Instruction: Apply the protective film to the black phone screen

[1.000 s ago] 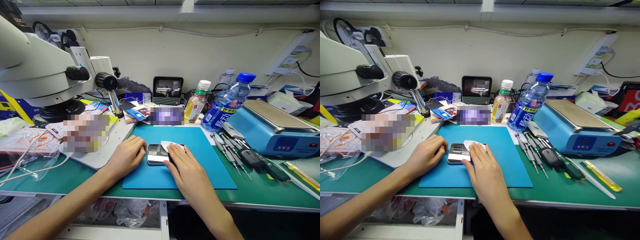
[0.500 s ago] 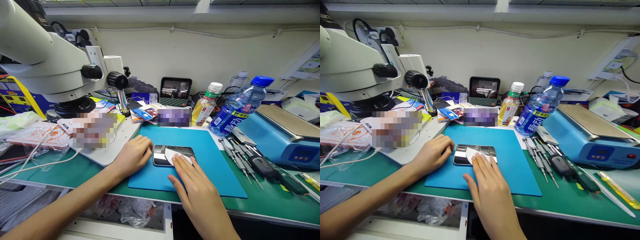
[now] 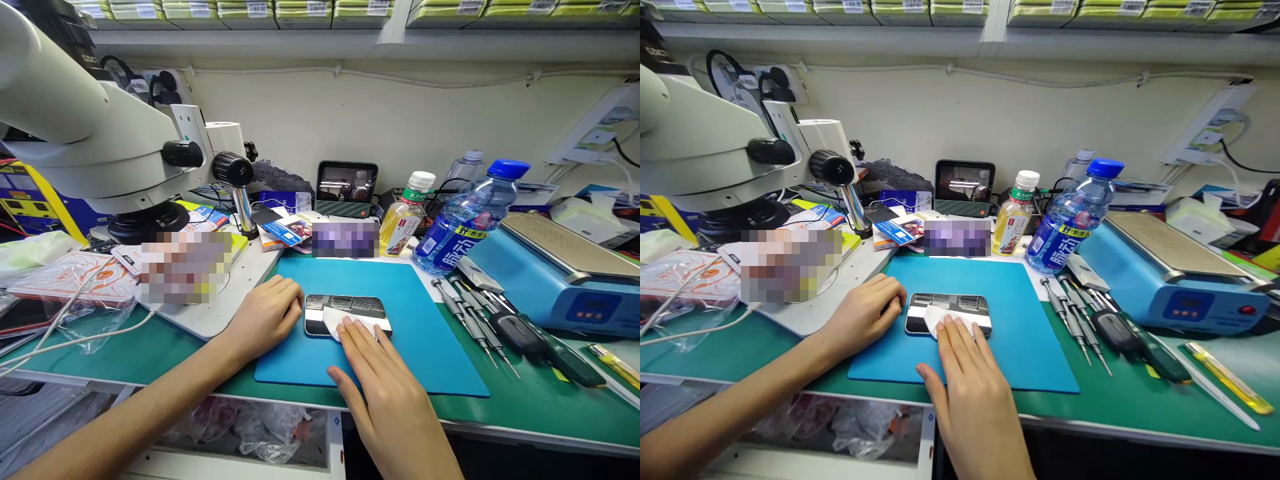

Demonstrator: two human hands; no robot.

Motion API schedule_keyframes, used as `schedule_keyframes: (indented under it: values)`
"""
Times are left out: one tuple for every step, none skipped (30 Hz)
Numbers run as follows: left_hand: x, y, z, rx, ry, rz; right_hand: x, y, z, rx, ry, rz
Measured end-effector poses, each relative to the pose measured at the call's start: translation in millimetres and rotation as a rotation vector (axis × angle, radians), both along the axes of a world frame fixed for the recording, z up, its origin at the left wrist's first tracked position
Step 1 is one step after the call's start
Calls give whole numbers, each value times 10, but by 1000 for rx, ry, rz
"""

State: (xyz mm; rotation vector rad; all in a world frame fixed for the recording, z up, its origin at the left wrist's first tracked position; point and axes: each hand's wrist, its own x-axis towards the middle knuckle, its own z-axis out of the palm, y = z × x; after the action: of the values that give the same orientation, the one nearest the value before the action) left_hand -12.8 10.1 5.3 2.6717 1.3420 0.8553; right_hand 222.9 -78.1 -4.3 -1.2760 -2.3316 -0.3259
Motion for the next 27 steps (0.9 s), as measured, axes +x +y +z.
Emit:
schedule_keyframes:
  values:
    - [0,-1,1,-1,-1,-1,-4,12,9,-12,-2,4]
    - [0,-2,1,-2,-2,-2,-16,48,22,-35,1,6]
    - [0,-4,2,-1,-3,-3,-35,102,37,-62,9,4]
    - [1,-5,3,0,-5,-5,-58,167,54,-91,20,-2]
    - [2,-6,3,2,-6,-8,-83,236,69,-114,35,-9]
    - [4,-7,3,3,-7,-11,-106,301,82,-124,46,-17]
    - [5,-7,3,4,-7,-13,-125,355,91,-128,54,-24]
    - [7,-6,3,5,-7,-14,-139,390,96,-127,60,-29]
    - [8,-6,2,6,-6,-14,-147,404,96,-124,63,-31]
    - [9,-5,1,7,-5,-13,-147,395,90,-121,66,-30]
    - [9,-5,0,6,-5,-11,-142,363,80,-115,67,-29]
    - [9,-4,-1,5,-4,-9,-129,312,65,-103,62,-25]
    - [9,-4,-1,3,-4,-6,-113,249,49,-84,54,-21]
    - [8,-4,-2,1,-5,-4,-93,181,33,-57,40,-17]
    - [7,-3,-3,-2,-6,-2,-74,116,20,-27,22,-8]
    - [6,-3,-3,-6,-7,1,-58,62,11,-1,11,-1]
    - [5,-3,-4,-8,-9,4,-48,27,6,17,2,3]
    - [4,-2,-5,-9,-12,7,-47,14,7,21,-1,8]
    - [4,-2,-6,-10,-15,10,-56,27,11,13,1,10]
    - [4,-3,-7,-9,-17,12,-73,65,17,-5,9,11]
    - [4,-3,-7,-8,-20,13,-97,122,24,-27,21,9]
    - [5,-3,-8,-5,-21,14,-127,192,29,-50,36,6]
    - [6,-3,-8,-2,-22,14,-159,267,32,-69,52,0]
    - [8,-3,-7,1,-22,14,-190,336,32,-77,62,-7]
    - [9,-3,-6,5,-21,14,-219,392,30,-78,69,-14]
    - [10,-3,-5,9,-21,15,-244,426,25,-76,73,-21]
    - [10,-3,-4,12,-21,16,-262,434,17,-69,76,-27]
